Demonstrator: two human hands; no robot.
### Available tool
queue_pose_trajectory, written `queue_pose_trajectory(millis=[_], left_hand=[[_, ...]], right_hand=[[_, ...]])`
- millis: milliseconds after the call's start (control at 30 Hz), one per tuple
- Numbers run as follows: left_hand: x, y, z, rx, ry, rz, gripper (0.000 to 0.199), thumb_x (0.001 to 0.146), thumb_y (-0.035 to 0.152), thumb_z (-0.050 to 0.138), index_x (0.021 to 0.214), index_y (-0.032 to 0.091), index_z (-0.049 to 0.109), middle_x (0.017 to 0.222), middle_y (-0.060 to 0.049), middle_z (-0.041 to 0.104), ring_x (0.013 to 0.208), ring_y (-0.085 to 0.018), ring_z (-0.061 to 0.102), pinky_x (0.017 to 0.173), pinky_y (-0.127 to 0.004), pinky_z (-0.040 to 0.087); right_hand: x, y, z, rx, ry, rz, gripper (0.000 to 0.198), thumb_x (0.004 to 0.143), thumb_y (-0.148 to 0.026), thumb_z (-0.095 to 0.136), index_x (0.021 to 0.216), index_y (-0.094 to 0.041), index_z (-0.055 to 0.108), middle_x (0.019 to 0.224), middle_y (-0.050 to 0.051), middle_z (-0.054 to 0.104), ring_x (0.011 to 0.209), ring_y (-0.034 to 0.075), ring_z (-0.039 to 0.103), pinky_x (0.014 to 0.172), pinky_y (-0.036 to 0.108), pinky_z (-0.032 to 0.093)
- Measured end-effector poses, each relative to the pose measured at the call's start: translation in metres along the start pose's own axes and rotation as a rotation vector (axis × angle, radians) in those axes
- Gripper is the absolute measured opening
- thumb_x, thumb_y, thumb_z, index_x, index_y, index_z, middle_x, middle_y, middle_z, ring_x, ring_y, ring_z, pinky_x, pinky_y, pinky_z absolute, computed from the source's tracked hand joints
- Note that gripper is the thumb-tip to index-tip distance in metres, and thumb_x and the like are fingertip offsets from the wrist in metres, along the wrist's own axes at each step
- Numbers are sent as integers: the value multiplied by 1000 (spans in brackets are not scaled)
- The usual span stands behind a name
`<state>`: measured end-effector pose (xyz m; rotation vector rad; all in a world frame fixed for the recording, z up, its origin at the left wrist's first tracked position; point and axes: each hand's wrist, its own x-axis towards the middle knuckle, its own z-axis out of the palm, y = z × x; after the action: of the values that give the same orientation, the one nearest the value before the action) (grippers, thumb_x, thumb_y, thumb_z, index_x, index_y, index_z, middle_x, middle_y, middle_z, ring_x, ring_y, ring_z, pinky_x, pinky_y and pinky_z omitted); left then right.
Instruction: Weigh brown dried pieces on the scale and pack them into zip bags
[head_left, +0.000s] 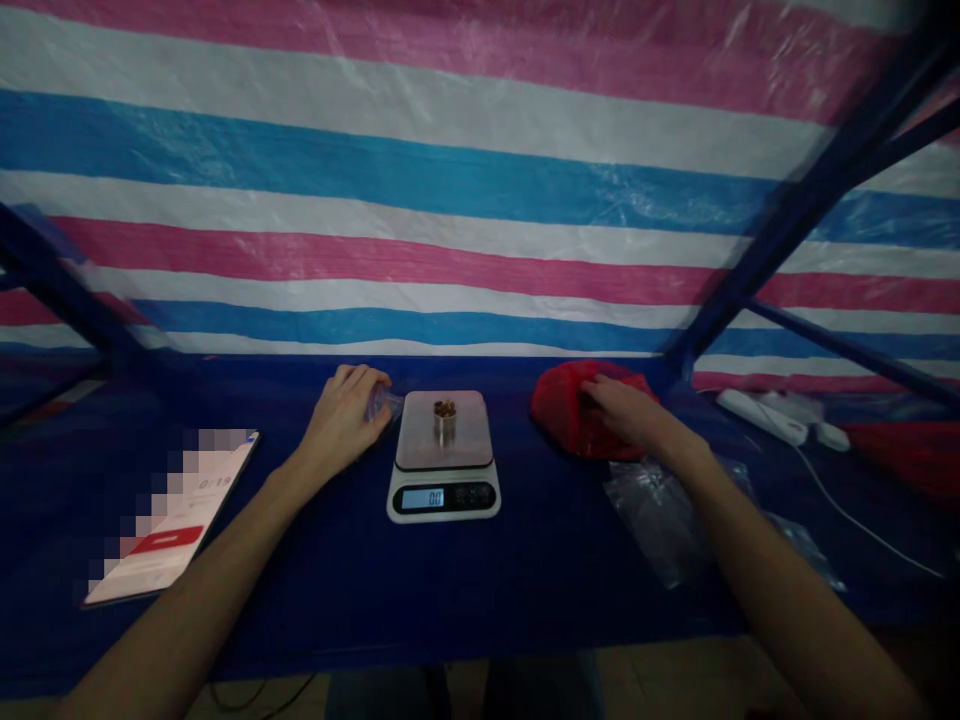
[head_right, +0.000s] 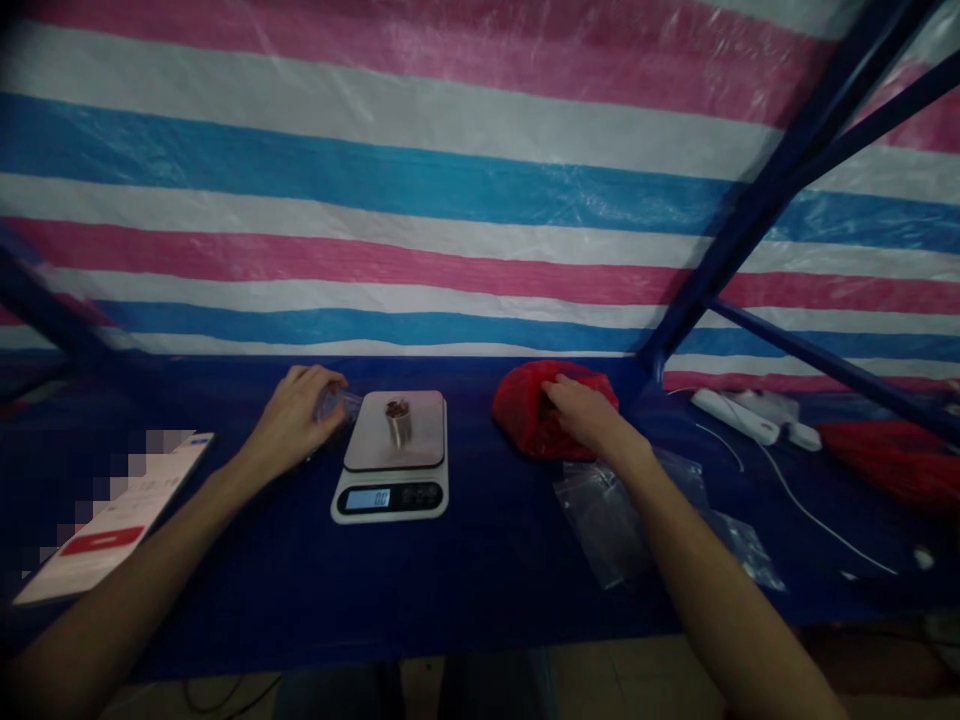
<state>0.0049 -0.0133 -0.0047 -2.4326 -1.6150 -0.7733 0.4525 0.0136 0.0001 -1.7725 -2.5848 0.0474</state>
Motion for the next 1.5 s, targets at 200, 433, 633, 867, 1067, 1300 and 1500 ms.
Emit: queue_pose_trajectory(millis=[200, 433, 633, 867, 1067, 1300, 1500], left_hand=[[0, 4, 0, -10, -22, 0, 24, 86, 25, 59, 108, 17, 62, 106, -10, 66, 107, -31, 52, 93, -47, 46], [0, 5, -4, -16, 16, -15, 22, 86, 24, 58, 107, 18, 62, 105, -10, 66, 108, -31, 53, 93, -46, 46], [0, 8, -6, -31, 20, -25, 22, 85, 23, 59, 106, 18, 60, 107, -10, 66, 108, -31, 52, 94, -47, 47], [-1, 5, -4, -42, 34, -17, 22, 86, 22, 57, 107, 18, 61, 106, -10, 66, 108, -31, 53, 92, -48, 47], [0, 5, -3, -35, 28, -22, 22, 85, 21, 57, 106, 18, 60, 106, -9, 66, 108, -31, 53, 93, -46, 47], [-1, 9, -5, -59, 11, 4, 24, 85, 21, 58, 108, 19, 60, 109, -10, 67, 109, -31, 54, 94, -47, 47], [-4, 11, 0, -82, -22, 59, 23, 88, 21, 56, 110, 18, 61, 110, -10, 69, 107, -30, 55, 91, -45, 47]], right_hand=[[2, 5, 5, 76, 99, -100, 32, 83, -1, 50, 101, -15, 72, 113, 14, 72, 100, 24, 70, 90, 32, 51], [-9, -1, -24, 78, 303, -79, 23, 89, -10, 54, 94, -17, 76, 99, 12, 76, 88, 25, 72, 79, 35, 53], [-14, 3, -35, 140, 390, -70, 17, 87, -21, 63, 93, -19, 79, 95, 11, 79, 85, 29, 74, 77, 38, 56], [-13, 11, -30, 245, 261, -55, 16, 83, -19, 65, 87, -21, 81, 85, 5, 81, 75, 25, 76, 71, 32, 57], [-15, -4, -53, 239, 494, -28, 16, 86, -27, 66, 91, -20, 80, 92, 8, 81, 82, 27, 75, 76, 36, 57], [11, -115, -71, 466, 444, -332, 12, 90, -23, 68, 95, -23, 78, 98, 6, 78, 91, 23, 72, 86, 36, 54], [48, -182, -42, 607, 318, -495, 12, 87, -13, 70, 91, -21, 79, 93, 5, 78, 86, 20, 70, 82, 32, 52]])
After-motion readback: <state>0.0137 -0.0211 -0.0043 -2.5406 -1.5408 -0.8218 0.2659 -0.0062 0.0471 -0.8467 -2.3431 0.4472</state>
